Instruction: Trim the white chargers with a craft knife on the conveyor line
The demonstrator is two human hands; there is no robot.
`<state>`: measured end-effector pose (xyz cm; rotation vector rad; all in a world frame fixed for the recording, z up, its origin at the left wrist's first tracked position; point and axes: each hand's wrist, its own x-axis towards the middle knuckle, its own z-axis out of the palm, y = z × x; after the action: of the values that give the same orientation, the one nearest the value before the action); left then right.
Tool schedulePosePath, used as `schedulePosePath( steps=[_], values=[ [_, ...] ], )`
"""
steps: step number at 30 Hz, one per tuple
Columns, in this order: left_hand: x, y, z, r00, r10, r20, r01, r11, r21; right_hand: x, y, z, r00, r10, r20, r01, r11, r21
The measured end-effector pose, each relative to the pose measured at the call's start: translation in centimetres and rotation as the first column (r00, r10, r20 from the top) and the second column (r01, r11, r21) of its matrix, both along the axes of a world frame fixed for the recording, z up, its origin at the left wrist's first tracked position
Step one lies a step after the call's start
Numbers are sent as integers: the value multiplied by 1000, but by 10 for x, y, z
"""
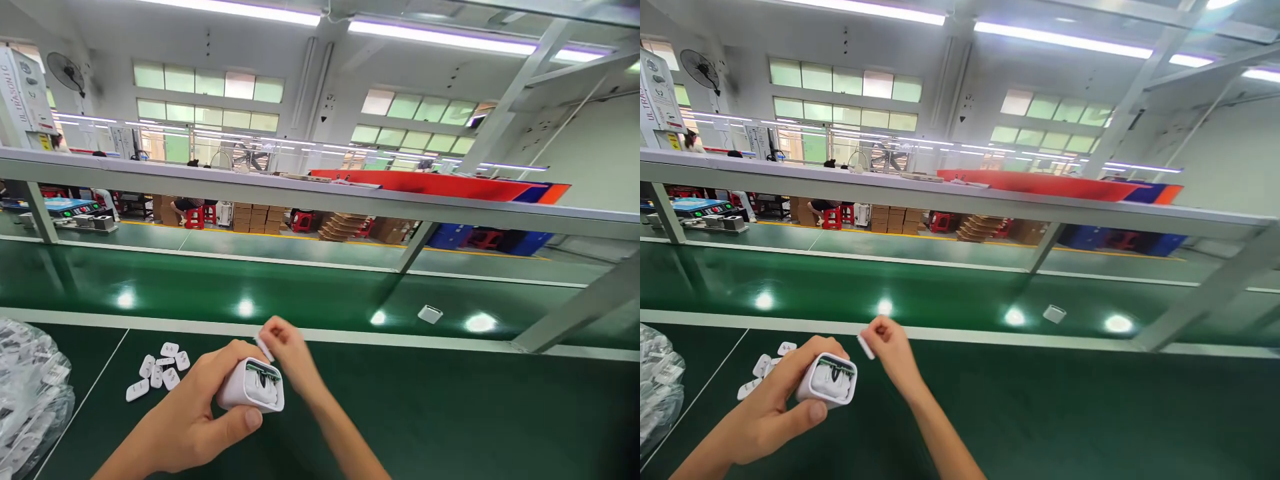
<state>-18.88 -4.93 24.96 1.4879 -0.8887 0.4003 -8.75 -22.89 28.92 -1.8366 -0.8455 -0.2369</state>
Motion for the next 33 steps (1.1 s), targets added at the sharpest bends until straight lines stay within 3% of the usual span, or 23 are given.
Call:
schedulePosePath(
  steps=[2, 5, 11, 15, 24, 28, 33],
  values=[
    [1, -5, 3, 999, -21, -49, 23, 999, 42, -18, -15, 24, 998, 47, 28, -50, 993, 111],
    [3, -16, 7, 991, -37, -127, 55, 989, 139, -50, -26, 39, 990, 110, 85, -123, 980, 156],
    [7, -34, 4, 951, 90, -296, -12, 967, 255, -71, -20, 36, 993, 121, 4, -121, 986, 115],
    [11, -41, -2, 960, 104, -260, -49, 977, 210, -67, -19, 38, 997, 48, 53, -53, 994, 96],
    [13, -46, -12, 986, 52, -160, -29, 989, 143, -73, -23, 41, 997, 66, -34, -63, 994, 94],
    [15, -47, -19, 986, 120, -115, -107, 987, 118, -71, -20, 37, 999, 51, -7, -50, 996, 73],
    [16, -48, -22, 978, 200, -59, -190, 971, 148, -62, -16, 33, 975, 178, -134, -165, 981, 103]
  ],
)
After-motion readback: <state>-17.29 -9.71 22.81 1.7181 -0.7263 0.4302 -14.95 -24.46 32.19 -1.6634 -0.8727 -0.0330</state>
